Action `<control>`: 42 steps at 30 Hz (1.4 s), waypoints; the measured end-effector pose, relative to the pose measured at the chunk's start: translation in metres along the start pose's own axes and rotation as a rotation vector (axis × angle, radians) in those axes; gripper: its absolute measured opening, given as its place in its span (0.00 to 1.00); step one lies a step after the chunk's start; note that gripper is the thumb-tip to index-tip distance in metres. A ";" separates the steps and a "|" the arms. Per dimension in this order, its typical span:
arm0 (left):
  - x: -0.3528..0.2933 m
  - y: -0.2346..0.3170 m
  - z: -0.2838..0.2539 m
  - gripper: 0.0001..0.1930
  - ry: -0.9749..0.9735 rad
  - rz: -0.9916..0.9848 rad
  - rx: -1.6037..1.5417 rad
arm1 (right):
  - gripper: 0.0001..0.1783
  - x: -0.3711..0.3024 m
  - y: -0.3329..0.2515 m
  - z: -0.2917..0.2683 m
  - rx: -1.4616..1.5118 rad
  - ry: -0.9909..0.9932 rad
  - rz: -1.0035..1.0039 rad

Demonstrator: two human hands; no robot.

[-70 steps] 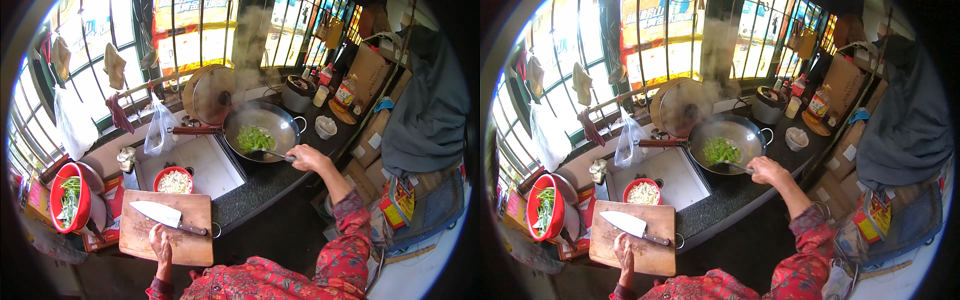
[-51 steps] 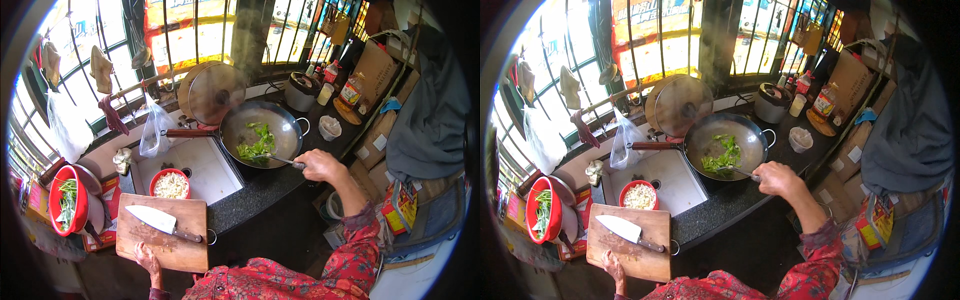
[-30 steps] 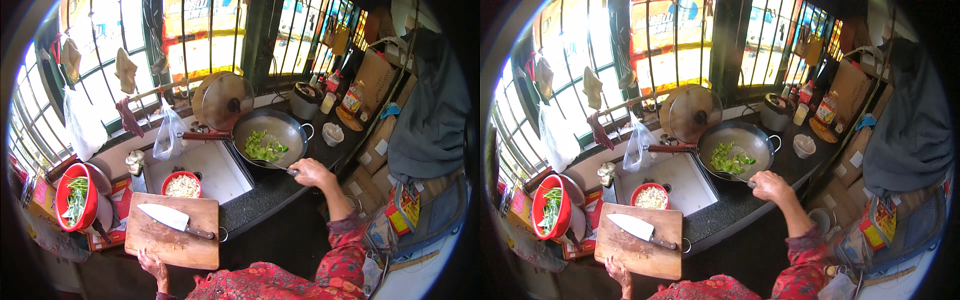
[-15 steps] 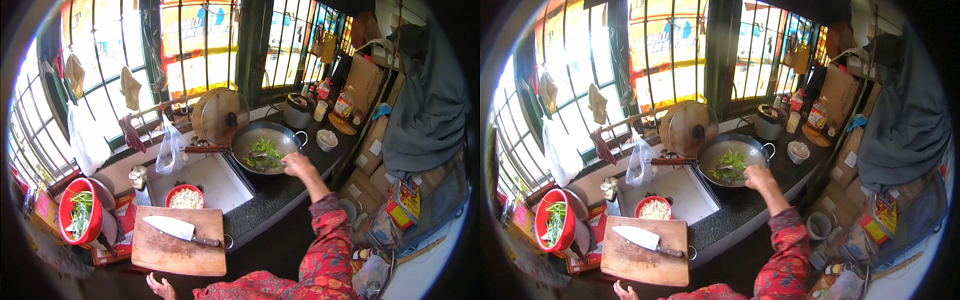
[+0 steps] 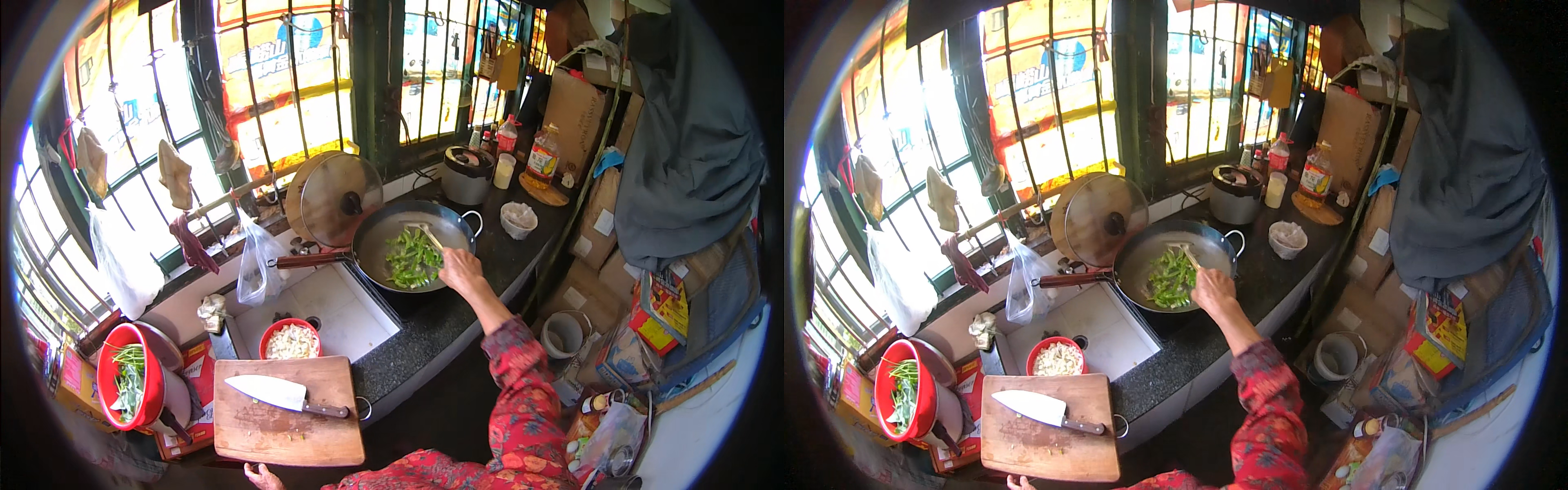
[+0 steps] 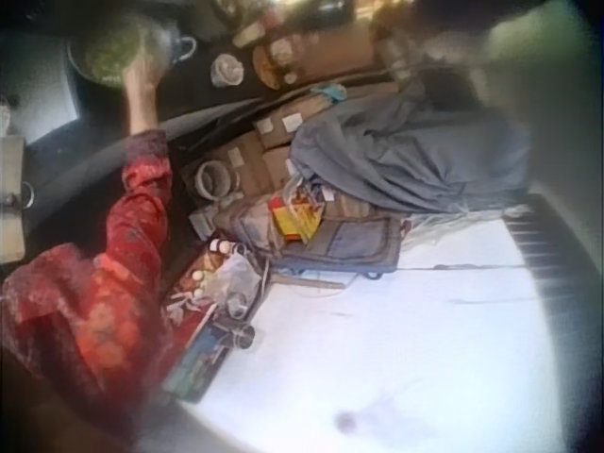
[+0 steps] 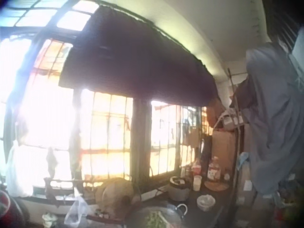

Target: The person slices green bell peppers on a wooden cutting board, then transfers them into a hot wok. They stir-fry the peppers, add chopped white vegetables, and continue stirring. The person briefly rinses a red bowl under running water and resumes stirring the vegetables in the wok.

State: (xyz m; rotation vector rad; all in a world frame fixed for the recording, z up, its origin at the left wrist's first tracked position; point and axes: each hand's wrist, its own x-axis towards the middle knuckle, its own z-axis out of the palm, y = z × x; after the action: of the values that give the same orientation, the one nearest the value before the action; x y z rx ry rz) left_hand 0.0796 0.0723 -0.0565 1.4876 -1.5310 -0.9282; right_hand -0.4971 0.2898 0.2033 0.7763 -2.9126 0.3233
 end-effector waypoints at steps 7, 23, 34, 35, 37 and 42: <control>-0.019 -0.005 0.015 0.27 -0.057 -0.483 -0.245 | 0.18 -0.024 0.013 -0.041 -0.001 -0.221 -0.108; -0.020 0.016 0.028 0.26 -0.082 -0.512 -0.529 | 0.15 -0.013 0.006 0.016 0.031 -0.009 0.059; -0.033 0.034 0.009 0.31 -0.120 -0.611 -0.511 | 0.22 -0.083 -0.002 -0.061 0.107 -0.245 -0.173; -0.036 0.033 0.007 0.32 -0.123 -0.628 -0.507 | 0.21 -0.081 -0.005 -0.051 0.118 -0.255 -0.280; -0.040 0.031 0.005 0.33 -0.160 -0.632 -0.496 | 0.21 -0.073 -0.012 -0.026 -0.002 -0.144 -0.193; -0.042 0.026 -0.001 0.29 -0.218 -0.618 -0.496 | 0.17 -0.044 -0.020 0.011 0.100 0.065 -0.064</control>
State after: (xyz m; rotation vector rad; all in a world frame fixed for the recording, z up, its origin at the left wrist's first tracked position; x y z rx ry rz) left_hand 0.0693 0.1157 -0.0346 1.5305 -0.8663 -1.7324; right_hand -0.4495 0.2908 0.1888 0.8544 -2.8223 0.4812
